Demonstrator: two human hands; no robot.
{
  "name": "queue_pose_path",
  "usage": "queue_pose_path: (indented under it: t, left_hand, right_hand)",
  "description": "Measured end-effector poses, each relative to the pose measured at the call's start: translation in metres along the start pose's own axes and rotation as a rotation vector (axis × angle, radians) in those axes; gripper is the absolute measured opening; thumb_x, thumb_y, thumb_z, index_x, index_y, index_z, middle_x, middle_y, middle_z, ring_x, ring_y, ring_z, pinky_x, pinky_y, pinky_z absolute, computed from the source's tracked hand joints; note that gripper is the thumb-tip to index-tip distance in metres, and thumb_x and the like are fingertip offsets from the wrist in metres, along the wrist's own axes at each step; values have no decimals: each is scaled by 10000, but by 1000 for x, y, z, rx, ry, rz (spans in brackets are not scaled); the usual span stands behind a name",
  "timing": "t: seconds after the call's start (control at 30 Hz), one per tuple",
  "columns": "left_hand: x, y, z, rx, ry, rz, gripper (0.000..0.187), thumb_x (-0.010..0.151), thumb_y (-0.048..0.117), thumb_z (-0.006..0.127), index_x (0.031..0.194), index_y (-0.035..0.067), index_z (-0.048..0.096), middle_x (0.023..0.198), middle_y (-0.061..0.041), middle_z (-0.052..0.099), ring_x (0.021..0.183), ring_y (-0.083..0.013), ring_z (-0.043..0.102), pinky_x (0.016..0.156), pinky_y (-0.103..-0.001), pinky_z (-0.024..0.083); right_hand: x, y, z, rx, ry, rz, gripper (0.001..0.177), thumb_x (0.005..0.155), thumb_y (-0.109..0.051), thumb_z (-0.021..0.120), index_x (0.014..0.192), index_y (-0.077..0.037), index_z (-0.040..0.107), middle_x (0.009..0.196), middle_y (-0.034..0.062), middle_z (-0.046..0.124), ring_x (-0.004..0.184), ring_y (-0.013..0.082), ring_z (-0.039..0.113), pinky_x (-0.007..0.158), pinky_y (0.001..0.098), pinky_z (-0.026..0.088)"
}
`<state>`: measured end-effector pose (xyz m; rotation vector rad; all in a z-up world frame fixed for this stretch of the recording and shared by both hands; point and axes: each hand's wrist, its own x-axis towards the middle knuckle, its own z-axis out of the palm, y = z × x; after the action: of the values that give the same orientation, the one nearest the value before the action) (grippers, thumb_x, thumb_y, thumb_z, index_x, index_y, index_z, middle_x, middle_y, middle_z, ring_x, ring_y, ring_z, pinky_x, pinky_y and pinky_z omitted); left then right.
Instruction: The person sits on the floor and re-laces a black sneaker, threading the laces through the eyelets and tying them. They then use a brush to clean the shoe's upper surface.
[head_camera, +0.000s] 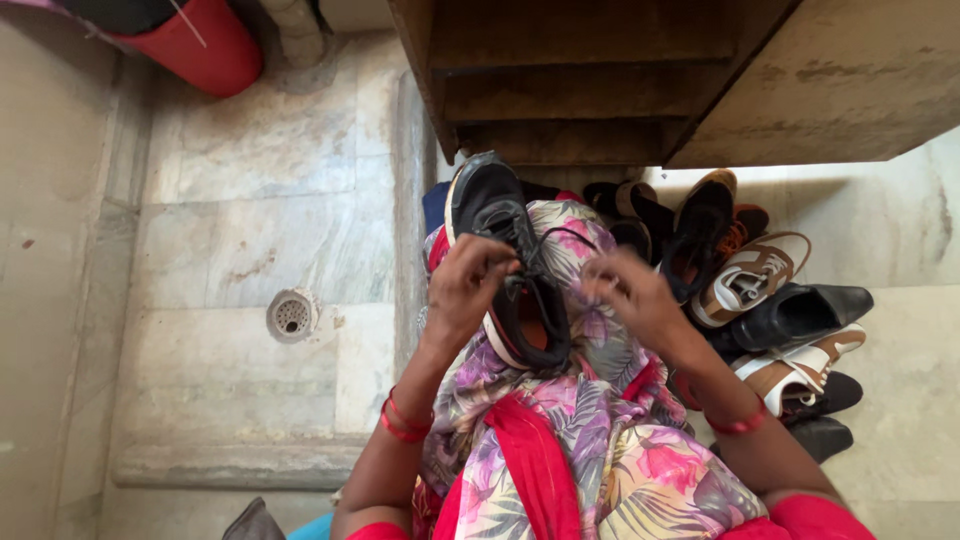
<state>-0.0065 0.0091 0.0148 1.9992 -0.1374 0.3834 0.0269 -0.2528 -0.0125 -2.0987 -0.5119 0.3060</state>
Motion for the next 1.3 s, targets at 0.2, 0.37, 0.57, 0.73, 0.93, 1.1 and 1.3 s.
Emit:
queue_pose_path:
  t: [0.2, 0.37, 0.57, 0.73, 0.93, 1.1, 1.3]
  left_hand:
    - [-26, 31, -1, 382, -121, 450, 197, 830, 112, 782, 1012, 78, 714, 1053, -72, 673, 969, -237, 664, 820, -364, 531]
    - [-39, 32, 9, 605, -147, 444, 242, 843, 200, 754, 1042, 66, 731, 1121, -67, 668, 1084, -234, 630, 950, -437, 456]
    - [-60, 16, 15, 393, 81, 199, 233, 905, 175, 826, 1054, 94, 667, 1148, -58, 648, 1129, -250, 622, 963, -415, 483]
    - [-72, 12, 17, 295, 152, -70, 779, 773, 208, 865, 1395, 28, 431, 1362, -218, 520, 1296, -405, 510, 1094, -471, 430]
    - [-85, 25, 24, 312, 85, -138, 914, 776, 210, 834, 1528, 38, 345, 1499, -254, 416, 1418, -449, 417, 1154, -486, 402]
    - [-88, 31, 22, 269, 34, -175, 961, 763, 251, 862, 1547, 98, 327, 1574, -306, 286, 1440, -471, 339, 1135, -494, 371]
    - [-88, 20, 24, 175, 53, -166, 944, 792, 156, 797, 1588, 96, 293, 1612, -255, 341, 1534, -444, 292, 1210, -486, 316]
  right_hand:
    - [32, 27, 16, -122, 297, 18, 284, 984, -116, 707, 1205, 59, 675, 1034, 156, 669, 834, 260, 674, 740, 371, 538]
    - [15, -3, 5, 123, 345, -99, 177, 950, 20, 671, 1118, 40, 722, 988, 115, 710, 783, 143, 702, 682, 298, 578]
    - [-15, -47, 23, 185, 296, -401, 218, 888, -50, 787, 1041, -43, 634, 954, 81, 736, 799, 165, 743, 673, 312, 619]
    - [-13, -39, 48, -368, 32, -508, 163, 814, -42, 695, 969, -85, 671, 779, 98, 693, 689, 276, 710, 599, 395, 548]
    - [-6, -23, 62, -592, -187, -379, 153, 868, -96, 633, 1009, -90, 691, 904, 102, 691, 791, 299, 715, 631, 409, 560]
    - [-19, -43, 24, -502, -263, -294, 344, 823, -136, 684, 1165, -125, 714, 1267, 115, 645, 926, 333, 712, 708, 435, 581]
    - [-40, -53, -2, -293, -355, -349, 545, 753, -147, 788, 1276, -82, 645, 1470, 162, 505, 1136, 399, 645, 857, 434, 561]
